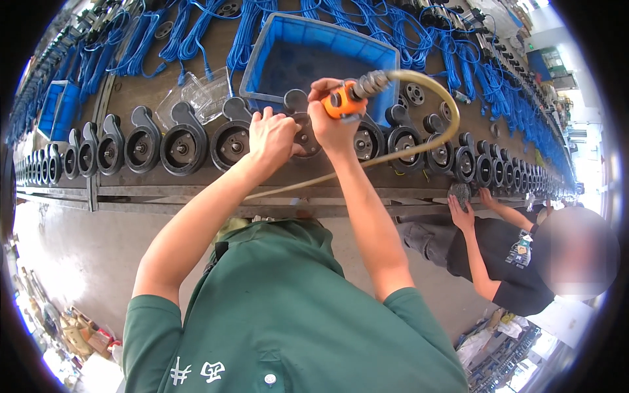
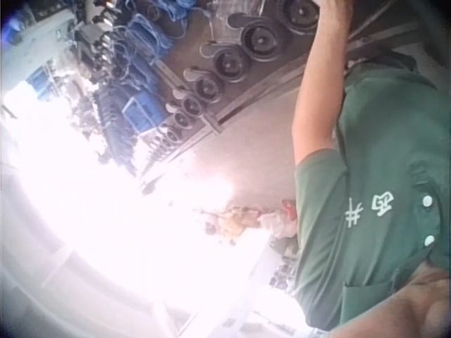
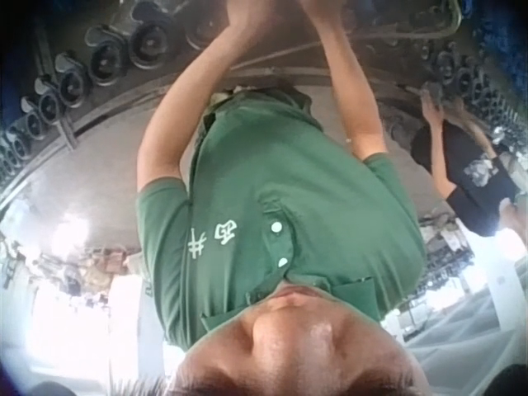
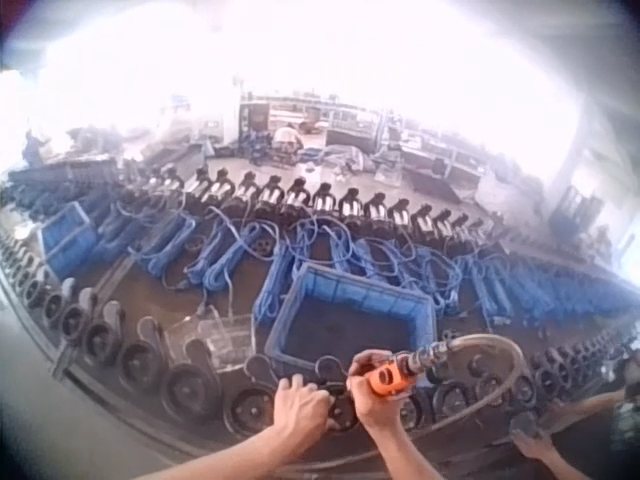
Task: The person assembles blower fan components at a workbench by picking up a circular metal plate, positioning it onto a fan housing, and securing it using a pneumatic screwdriver.
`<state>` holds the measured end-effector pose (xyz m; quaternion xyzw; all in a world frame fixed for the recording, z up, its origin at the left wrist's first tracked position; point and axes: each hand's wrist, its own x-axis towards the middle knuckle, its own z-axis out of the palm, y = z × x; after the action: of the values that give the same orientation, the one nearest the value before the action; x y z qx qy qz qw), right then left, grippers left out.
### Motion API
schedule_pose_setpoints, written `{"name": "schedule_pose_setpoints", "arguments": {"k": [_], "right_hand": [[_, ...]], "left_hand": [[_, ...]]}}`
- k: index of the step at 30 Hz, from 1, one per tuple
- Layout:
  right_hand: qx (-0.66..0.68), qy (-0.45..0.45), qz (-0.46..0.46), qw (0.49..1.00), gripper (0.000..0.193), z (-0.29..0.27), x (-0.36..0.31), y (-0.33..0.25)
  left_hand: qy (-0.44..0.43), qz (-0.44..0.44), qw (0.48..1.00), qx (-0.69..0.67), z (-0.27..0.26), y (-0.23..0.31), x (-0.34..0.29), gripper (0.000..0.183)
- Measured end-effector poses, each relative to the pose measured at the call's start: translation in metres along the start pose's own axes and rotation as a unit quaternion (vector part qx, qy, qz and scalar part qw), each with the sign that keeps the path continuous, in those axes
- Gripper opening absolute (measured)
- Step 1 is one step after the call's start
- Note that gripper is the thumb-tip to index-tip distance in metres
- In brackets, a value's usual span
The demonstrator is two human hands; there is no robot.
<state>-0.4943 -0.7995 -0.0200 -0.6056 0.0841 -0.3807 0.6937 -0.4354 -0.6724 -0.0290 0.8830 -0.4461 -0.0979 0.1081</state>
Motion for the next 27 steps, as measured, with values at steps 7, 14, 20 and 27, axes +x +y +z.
{"name": "schedule_pose_setpoints", "arguments": {"k": [7,14,20,27], "right_hand": [[0.013,0.008,0.041,0.999,0.022,-0.010,-0.039,-0.024],[0.018,0.034,0.032,0.999,0.024,-0.014,-0.042,-0.025],[0.021,0.022,0.043,0.999,0.023,-0.012,-0.043,-0.024],[-0.020,-0.024,0.033,0.999,0.023,-0.016,-0.049,-0.015]], "left_hand": [[-0.003,-0.002,1.000,0.000,0.004,-0.002,0.000,0.037],[-0.002,0.001,1.000,-0.008,0.003,-0.001,0.001,0.037],[-0.020,0.003,1.000,-0.011,0.002,-0.001,0.003,0.036],[-0.027,0.001,0.999,-0.017,-0.001,0.000,0.004,0.038]]}}
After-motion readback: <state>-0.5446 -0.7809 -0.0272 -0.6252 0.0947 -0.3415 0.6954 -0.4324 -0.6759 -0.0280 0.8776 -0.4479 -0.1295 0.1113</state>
